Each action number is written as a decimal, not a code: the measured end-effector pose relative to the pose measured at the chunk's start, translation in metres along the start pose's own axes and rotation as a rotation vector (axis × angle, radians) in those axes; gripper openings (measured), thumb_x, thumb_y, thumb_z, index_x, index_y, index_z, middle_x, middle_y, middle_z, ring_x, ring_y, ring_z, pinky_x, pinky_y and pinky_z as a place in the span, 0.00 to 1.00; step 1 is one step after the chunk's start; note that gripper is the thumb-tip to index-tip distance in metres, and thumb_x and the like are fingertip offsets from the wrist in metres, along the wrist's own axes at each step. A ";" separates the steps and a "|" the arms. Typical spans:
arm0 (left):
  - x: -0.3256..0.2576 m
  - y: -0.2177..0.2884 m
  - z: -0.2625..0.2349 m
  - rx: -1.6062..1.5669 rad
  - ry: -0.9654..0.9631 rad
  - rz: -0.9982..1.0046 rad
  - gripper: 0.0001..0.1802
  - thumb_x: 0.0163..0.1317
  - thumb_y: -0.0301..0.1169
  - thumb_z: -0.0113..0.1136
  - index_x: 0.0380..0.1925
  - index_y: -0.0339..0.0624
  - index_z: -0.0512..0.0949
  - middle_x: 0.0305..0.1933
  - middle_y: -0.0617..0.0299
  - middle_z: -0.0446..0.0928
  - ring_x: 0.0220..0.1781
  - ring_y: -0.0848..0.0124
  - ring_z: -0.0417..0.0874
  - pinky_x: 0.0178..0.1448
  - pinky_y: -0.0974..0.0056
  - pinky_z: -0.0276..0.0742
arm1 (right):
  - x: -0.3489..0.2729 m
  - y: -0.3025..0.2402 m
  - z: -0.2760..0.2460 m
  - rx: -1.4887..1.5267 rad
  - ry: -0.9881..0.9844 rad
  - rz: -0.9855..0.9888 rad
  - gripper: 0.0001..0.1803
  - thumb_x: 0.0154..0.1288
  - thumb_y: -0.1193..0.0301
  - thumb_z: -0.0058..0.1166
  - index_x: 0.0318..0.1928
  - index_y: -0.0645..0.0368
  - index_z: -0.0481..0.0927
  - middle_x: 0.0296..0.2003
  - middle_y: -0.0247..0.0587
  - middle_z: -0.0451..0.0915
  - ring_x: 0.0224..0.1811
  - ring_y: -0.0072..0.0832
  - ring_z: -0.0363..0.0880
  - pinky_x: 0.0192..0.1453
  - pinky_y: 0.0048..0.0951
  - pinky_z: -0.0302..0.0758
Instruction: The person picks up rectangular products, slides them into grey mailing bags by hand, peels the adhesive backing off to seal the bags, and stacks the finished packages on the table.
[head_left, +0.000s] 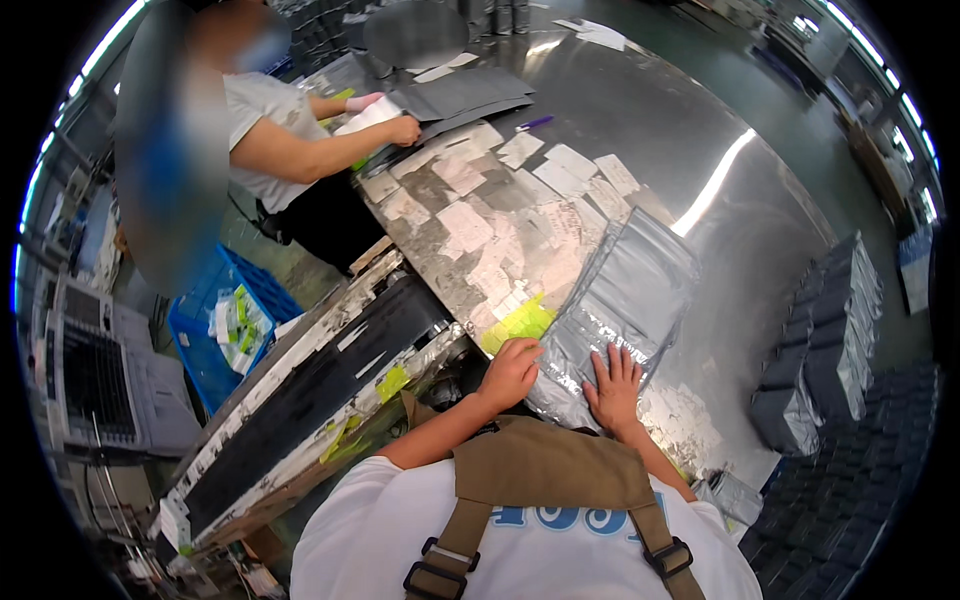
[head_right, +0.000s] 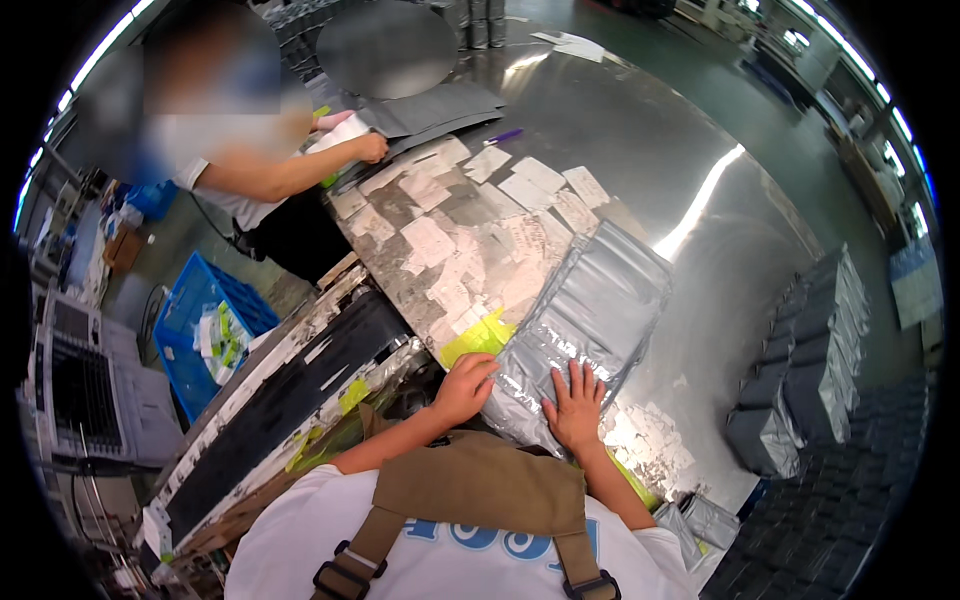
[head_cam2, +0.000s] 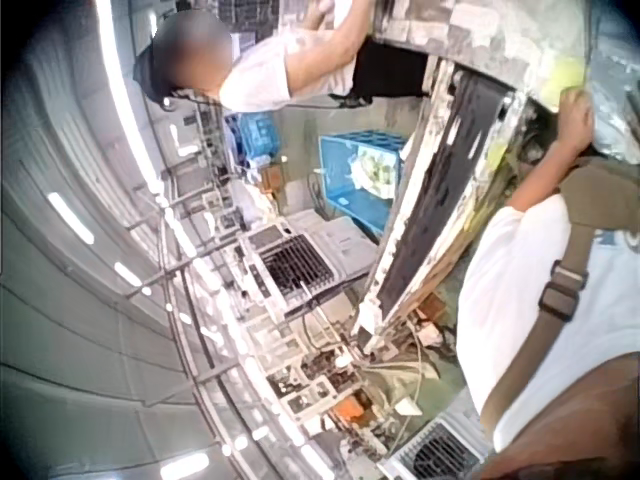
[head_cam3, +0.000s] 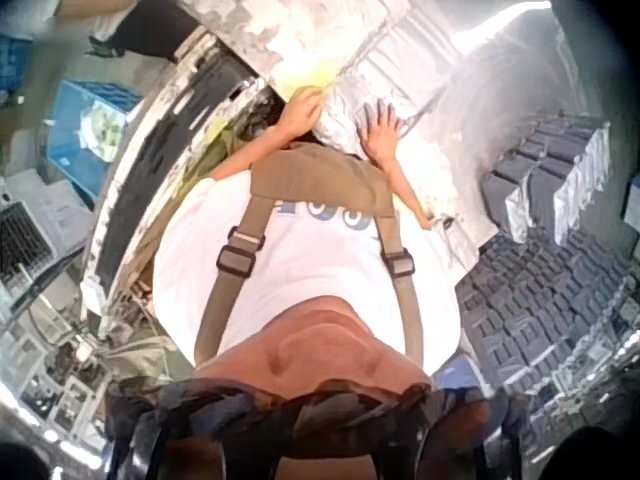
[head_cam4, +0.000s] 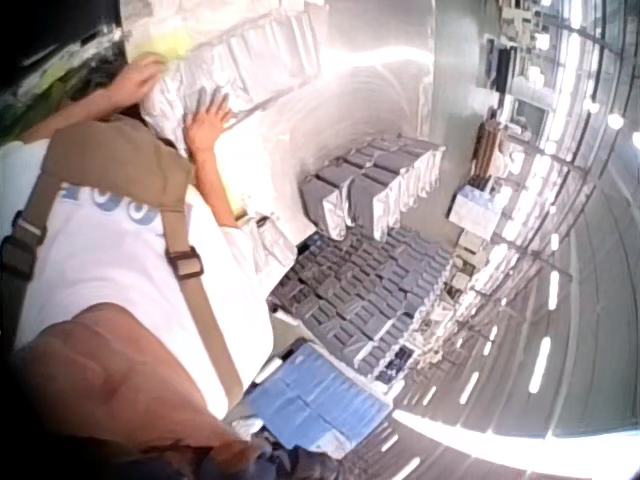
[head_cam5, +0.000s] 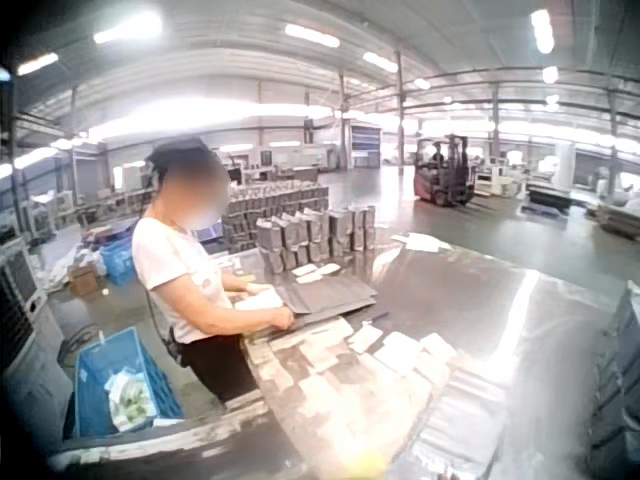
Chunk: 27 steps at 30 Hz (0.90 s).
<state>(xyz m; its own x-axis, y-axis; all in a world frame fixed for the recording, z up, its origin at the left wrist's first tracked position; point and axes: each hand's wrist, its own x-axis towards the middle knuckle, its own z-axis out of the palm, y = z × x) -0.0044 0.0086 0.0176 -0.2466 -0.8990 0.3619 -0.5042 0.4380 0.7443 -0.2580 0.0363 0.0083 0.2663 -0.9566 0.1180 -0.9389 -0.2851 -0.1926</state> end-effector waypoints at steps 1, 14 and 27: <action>0.001 0.003 0.002 -0.012 -0.011 0.026 0.18 0.54 0.23 0.61 0.48 0.38 0.79 0.53 0.51 0.76 0.57 0.51 0.74 0.60 0.54 0.72 | -0.006 -0.007 0.001 0.010 -0.005 0.009 0.33 0.62 0.54 0.56 0.67 0.48 0.69 0.70 0.50 0.60 0.74 0.53 0.51 0.71 0.60 0.48; 0.026 0.005 0.043 0.259 -0.500 0.314 0.23 0.53 0.35 0.65 0.51 0.46 0.79 0.59 0.54 0.70 0.62 0.53 0.67 0.64 0.50 0.64 | 0.045 0.035 -0.023 0.118 0.189 -0.004 0.22 0.47 0.66 0.69 0.46 0.56 0.83 0.49 0.41 0.79 0.54 0.41 0.74 0.58 0.42 0.70; 0.022 -0.011 0.034 0.013 -0.381 0.227 0.21 0.51 0.30 0.65 0.49 0.42 0.79 0.56 0.52 0.71 0.60 0.52 0.69 0.62 0.53 0.67 | 0.039 0.019 -0.017 0.084 0.166 -0.008 0.10 0.52 0.68 0.64 0.35 0.57 0.81 0.37 0.38 0.78 0.42 0.39 0.76 0.49 0.41 0.73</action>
<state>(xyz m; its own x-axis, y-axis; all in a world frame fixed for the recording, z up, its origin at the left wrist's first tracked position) -0.0323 -0.0159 -0.0016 -0.6388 -0.7164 0.2807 -0.4116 0.6264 0.6620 -0.2696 -0.0053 0.0258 0.2276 -0.9333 0.2779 -0.9136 -0.3034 -0.2707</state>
